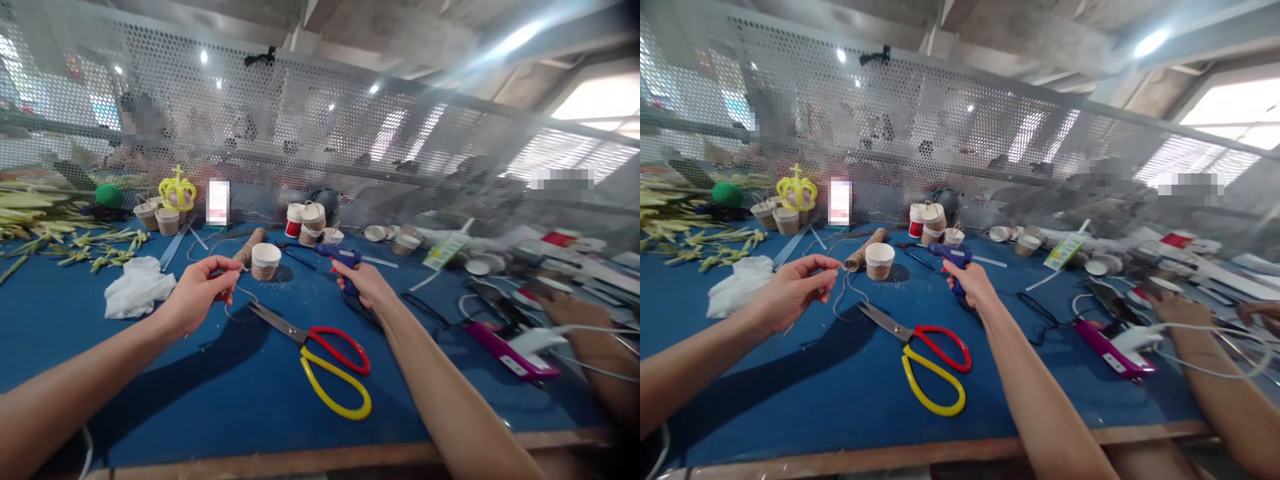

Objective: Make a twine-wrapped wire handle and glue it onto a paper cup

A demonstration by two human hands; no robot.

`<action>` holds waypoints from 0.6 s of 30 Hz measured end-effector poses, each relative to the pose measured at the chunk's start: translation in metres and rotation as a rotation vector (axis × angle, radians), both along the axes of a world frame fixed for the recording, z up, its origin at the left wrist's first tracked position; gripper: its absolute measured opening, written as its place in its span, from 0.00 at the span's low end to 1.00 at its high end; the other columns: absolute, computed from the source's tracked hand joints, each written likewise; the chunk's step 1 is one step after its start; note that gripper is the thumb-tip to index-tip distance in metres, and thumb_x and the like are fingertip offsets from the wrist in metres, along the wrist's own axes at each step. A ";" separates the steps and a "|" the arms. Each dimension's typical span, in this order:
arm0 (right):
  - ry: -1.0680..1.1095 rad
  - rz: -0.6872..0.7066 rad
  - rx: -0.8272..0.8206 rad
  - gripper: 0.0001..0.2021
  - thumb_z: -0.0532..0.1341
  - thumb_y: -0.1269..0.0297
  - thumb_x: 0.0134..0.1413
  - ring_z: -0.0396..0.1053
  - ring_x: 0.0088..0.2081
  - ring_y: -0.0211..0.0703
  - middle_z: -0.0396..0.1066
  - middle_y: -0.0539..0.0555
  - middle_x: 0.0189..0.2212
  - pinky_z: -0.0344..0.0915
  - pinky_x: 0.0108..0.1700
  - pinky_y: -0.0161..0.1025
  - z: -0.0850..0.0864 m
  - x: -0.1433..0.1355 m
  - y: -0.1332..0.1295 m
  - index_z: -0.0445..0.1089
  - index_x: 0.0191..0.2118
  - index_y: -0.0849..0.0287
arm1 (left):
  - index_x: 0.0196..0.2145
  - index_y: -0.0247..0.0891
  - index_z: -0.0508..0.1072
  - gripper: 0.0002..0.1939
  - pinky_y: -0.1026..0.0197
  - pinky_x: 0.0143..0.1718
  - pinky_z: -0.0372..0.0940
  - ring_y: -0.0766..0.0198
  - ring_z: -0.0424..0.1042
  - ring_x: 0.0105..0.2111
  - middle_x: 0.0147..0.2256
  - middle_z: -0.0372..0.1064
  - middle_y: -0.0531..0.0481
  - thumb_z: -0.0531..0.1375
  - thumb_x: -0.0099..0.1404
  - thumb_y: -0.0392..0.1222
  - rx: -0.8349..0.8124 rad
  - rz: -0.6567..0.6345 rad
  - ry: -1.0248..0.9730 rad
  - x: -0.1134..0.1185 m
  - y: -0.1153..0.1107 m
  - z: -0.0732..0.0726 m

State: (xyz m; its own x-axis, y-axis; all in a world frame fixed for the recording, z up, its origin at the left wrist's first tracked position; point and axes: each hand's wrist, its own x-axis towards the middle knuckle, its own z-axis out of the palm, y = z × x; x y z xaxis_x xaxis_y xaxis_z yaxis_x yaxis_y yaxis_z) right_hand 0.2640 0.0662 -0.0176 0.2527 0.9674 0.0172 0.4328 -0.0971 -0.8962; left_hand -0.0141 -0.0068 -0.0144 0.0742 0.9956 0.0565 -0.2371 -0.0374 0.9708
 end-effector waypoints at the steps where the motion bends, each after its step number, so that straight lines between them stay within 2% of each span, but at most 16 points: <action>1: -0.047 -0.006 -0.018 0.09 0.58 0.66 0.47 0.58 0.15 0.31 0.60 0.48 0.14 0.58 0.20 0.31 -0.004 0.000 0.005 0.63 0.21 0.63 | 0.30 0.34 0.67 0.08 0.69 0.19 0.57 0.74 0.59 0.17 0.18 0.61 0.58 0.60 0.51 0.36 -0.001 -0.007 -0.002 0.000 0.000 0.000; 8: -0.495 -0.020 -0.116 0.18 0.59 0.59 0.44 0.65 0.21 0.42 0.58 0.51 0.10 0.55 0.23 0.34 -0.022 -0.001 0.027 0.59 0.11 0.60 | 0.30 0.34 0.67 0.07 0.68 0.19 0.56 0.74 0.59 0.16 0.18 0.60 0.58 0.59 0.51 0.35 -0.010 -0.046 0.021 0.003 -0.005 0.001; 11: -0.643 0.004 -0.138 0.17 0.59 0.58 0.43 0.67 0.26 0.47 0.62 0.54 0.12 0.56 0.26 0.35 -0.024 0.000 0.027 0.61 0.11 0.60 | 0.30 0.34 0.66 0.06 0.68 0.18 0.55 0.74 0.59 0.16 0.18 0.60 0.58 0.59 0.51 0.35 -0.026 -0.056 0.027 0.004 -0.007 0.004; 15: -0.778 0.025 -0.084 0.10 0.60 0.61 0.43 0.68 0.34 0.51 0.70 0.60 0.23 0.59 0.32 0.38 -0.013 -0.008 0.014 0.70 0.21 0.64 | 0.30 0.34 0.66 0.07 0.68 0.18 0.56 0.75 0.59 0.16 0.18 0.61 0.58 0.59 0.51 0.34 -0.050 -0.073 -0.001 0.005 -0.008 0.005; 18: -0.795 0.134 0.048 0.11 0.55 0.61 0.50 0.66 0.39 0.47 0.71 0.59 0.33 0.59 0.39 0.38 0.006 -0.029 -0.006 0.71 0.31 0.62 | 0.30 0.33 0.67 0.07 0.69 0.18 0.56 0.75 0.59 0.17 0.20 0.62 0.57 0.60 0.50 0.35 -0.066 -0.106 -0.028 0.006 -0.010 0.005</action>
